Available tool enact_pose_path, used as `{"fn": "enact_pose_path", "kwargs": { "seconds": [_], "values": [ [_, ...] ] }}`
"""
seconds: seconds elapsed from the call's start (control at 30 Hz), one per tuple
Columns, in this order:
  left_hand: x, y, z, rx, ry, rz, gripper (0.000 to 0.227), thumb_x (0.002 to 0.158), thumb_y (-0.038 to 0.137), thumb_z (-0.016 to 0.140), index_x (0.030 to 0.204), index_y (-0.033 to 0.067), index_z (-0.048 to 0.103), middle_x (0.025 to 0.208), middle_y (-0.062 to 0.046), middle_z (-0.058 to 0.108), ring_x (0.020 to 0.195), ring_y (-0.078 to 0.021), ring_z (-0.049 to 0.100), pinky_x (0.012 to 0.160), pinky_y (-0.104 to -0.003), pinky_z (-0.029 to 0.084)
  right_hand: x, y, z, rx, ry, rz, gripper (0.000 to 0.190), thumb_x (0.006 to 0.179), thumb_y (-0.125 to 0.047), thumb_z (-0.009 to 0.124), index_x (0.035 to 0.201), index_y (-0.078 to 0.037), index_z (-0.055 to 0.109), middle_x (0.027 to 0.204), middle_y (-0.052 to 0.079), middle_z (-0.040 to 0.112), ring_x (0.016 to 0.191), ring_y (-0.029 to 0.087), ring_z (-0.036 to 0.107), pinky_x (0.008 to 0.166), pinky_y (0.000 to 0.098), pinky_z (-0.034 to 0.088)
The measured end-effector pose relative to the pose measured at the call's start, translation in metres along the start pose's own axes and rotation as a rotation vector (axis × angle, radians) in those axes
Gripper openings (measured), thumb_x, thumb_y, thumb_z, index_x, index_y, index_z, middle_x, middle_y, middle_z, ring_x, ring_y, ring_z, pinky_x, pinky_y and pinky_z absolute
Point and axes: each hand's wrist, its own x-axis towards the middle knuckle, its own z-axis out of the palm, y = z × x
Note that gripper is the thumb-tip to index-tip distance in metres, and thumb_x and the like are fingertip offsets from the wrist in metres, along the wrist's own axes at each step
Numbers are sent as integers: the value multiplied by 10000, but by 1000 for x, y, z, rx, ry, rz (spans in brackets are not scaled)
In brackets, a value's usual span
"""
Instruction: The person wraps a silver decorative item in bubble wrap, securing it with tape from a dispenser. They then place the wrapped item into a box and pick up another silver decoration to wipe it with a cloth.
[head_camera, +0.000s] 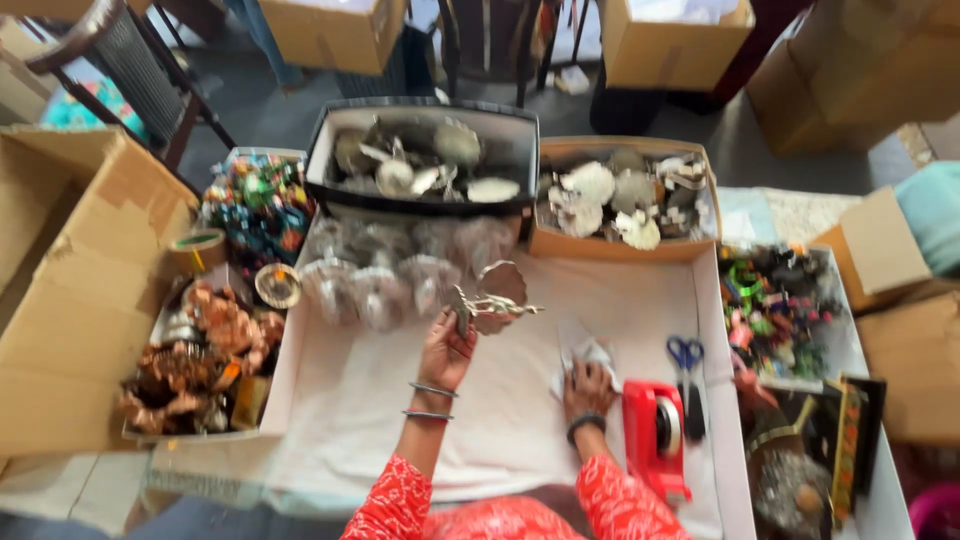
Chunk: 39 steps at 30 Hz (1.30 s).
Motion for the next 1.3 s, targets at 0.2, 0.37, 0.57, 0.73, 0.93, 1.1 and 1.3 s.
{"fn": "enact_pose_path", "kwargs": {
  "seconds": [0.2, 0.37, 0.57, 0.73, 0.93, 1.1, 1.3],
  "values": [
    [-72, -84, -56, -249, 238, -162, 131, 1033, 73, 574, 1139, 25, 634, 1059, -122, 726, 936, -233, 716, 855, -331, 609, -25, 23, -3, 325, -64, -22, 195, 937, -145, 646, 1120, -111, 705, 1061, 99, 640, 1059, 305, 578, 941, 440, 465],
    [-88, -102, -75, -232, 265, -154, 157, 1022, 63, 546, 1141, -8, 621, 1050, -132, 719, 943, -244, 706, 859, -359, 614, -51, 11, -33, 534, 60, 47, 144, 913, -110, 643, 1038, -50, 681, 1071, 123, 628, 1083, 330, 566, 969, 456, 452],
    [-94, -123, -199, -108, 453, -263, 159, 1015, 79, 519, 1129, -14, 577, 1013, -157, 694, 877, -283, 713, 809, -414, 623, -69, 22, -54, 677, 35, 111, 169, 938, -90, 576, 1068, 11, 615, 1217, 146, 619, 1167, 337, 565, 1015, 450, 443],
    [-123, -101, -174, 667, 619, -335, 311, 939, 136, 571, 1228, 25, 533, 1079, -184, 678, 870, -322, 704, 783, -480, 620, -49, 11, -63, 512, 1, 55, 188, 935, -141, 610, 1085, -27, 616, 1326, 129, 616, 1238, 347, 541, 1096, 462, 415],
    [-133, -70, -99, 1729, 255, 267, 889, 757, 165, 809, 1511, 71, 348, 1488, -226, 412, 1341, -376, 459, 1108, -450, 416, -20, 1, -59, 80, -90, -186, 735, 642, -373, 833, 1294, -63, 695, 1493, 259, 429, 1355, 478, 412, 1089, 660, 359],
    [-117, -62, -109, 1841, 51, 239, 1208, 632, 291, 936, 1591, 116, 222, 1432, -163, 471, 1304, -362, 481, 1109, -446, 412, -16, 47, -3, 388, -220, -69, 262, 939, -115, 652, 1192, -53, 675, 1230, 166, 669, 1132, 340, 623, 972, 478, 523],
    [-112, -96, -148, 1982, 151, 198, 874, 714, 220, 867, 1434, 103, 384, 1326, -132, 532, 1212, -371, 524, 1053, -458, 455, -41, -62, -98, 410, 100, -487, 201, 866, -127, 665, 1051, -63, 622, 1049, 153, 660, 1058, 355, 615, 905, 499, 437]
  ]
}}
